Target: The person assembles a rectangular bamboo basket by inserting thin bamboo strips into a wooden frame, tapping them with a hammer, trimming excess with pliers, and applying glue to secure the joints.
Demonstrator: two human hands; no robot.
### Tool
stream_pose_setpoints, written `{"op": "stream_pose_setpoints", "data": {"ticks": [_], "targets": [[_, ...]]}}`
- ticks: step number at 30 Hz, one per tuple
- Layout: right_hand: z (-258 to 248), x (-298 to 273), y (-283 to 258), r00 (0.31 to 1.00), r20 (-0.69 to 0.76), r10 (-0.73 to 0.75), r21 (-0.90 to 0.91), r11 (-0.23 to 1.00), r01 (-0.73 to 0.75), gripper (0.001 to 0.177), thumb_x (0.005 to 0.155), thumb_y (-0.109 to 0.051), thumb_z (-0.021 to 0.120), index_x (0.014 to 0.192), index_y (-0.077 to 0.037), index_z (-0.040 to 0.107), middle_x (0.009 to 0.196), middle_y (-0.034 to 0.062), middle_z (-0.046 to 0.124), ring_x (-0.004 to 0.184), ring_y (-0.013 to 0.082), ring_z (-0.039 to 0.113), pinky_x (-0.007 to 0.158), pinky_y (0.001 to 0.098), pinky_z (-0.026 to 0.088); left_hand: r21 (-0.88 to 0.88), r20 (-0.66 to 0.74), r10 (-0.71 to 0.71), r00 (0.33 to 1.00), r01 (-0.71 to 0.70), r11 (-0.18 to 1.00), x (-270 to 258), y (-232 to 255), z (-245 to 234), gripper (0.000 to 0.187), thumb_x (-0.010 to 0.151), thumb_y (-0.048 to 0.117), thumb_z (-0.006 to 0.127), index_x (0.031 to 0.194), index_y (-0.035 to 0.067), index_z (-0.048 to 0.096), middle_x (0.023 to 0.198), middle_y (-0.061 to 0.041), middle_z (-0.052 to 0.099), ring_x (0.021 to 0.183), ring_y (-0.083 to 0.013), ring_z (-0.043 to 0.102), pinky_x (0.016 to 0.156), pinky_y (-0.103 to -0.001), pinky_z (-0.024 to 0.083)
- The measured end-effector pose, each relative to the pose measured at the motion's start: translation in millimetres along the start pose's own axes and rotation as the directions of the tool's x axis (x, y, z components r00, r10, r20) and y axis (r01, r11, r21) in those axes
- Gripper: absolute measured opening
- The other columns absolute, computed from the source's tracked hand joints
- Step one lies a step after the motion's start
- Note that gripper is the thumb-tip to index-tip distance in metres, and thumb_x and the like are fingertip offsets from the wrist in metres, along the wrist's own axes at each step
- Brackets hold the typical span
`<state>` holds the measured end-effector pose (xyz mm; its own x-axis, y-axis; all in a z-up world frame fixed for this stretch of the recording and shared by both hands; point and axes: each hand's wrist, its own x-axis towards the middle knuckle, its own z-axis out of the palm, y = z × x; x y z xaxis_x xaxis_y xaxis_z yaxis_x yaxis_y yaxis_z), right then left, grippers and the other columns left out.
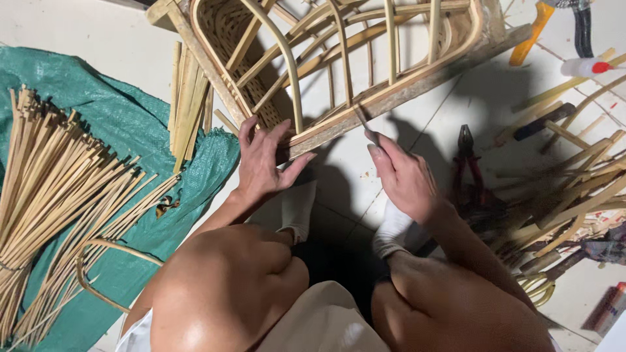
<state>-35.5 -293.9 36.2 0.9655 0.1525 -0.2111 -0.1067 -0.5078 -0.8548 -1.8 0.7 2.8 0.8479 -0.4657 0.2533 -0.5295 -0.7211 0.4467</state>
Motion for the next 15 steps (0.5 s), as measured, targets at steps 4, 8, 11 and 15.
{"op": "stream_pose_setpoints", "data": {"ticks": [4,8,11,15], "targets": [[4.2,5.7,-10.1,0.998,0.056,-0.03,-0.4,0.915,0.05,0.044,0.104,-0.033,0.06,0.134,-0.002,0.065,0.093,0.0171,0.071,0.06,0.0309,0.071,0.051,0.043,0.057,-0.026,0.002,0.007,1.0,-0.007,1.0,-0.1,0.1,-1.8,0.069,0.094,0.041,0.086,0.138,-0.001,0.053,0.094,-0.006,0.067,0.084,-0.022,0.059,0.117,-0.051,0.031],[8.4,7.9,-17.6,0.994,0.056,-0.098,-0.486,0.867,0.113,0.06,0.096,-0.044,0.068,0.134,0.001,0.064,0.081,0.0146,0.064,0.055,0.0302,0.069,0.049,0.0448,0.056,-0.047,-0.005,0.002,1.0,-0.002,0.999,4.0,0.2,0.5,0.069,0.093,0.041,0.087,0.136,-0.001,0.054,0.091,-0.005,0.066,0.082,-0.0207,0.059,0.116,-0.052,0.031],[10.1,8.2,-20.1,0.994,0.029,-0.109,-0.528,0.842,0.108,0.054,0.1,-0.042,0.067,0.135,0.0,0.065,0.084,0.0124,0.064,0.058,0.0288,0.068,0.049,0.0446,0.054,-0.039,0.01,-0.012,1.0,0.012,0.999,-0.9,1.4,-0.7,0.067,0.092,0.039,0.087,0.135,-0.001,0.055,0.089,-0.006,0.065,0.081,-0.0213,0.059,0.116,-0.052,0.031],[5.0,16.4,-20.8,0.998,-0.007,-0.06,-0.518,0.854,0.048,0.051,0.101,-0.042,0.066,0.132,-0.001,0.066,0.089,0.0115,0.069,0.061,0.0297,0.069,0.051,0.0472,0.053,-0.027,-0.009,0.029,1.0,-0.029,0.999,0.0,0.0,0.0,0.065,0.094,0.036,0.087,0.134,-0.002,0.054,0.096,-0.008,0.068,0.082,-0.0217,0.059,0.115,-0.052,0.032]]}}
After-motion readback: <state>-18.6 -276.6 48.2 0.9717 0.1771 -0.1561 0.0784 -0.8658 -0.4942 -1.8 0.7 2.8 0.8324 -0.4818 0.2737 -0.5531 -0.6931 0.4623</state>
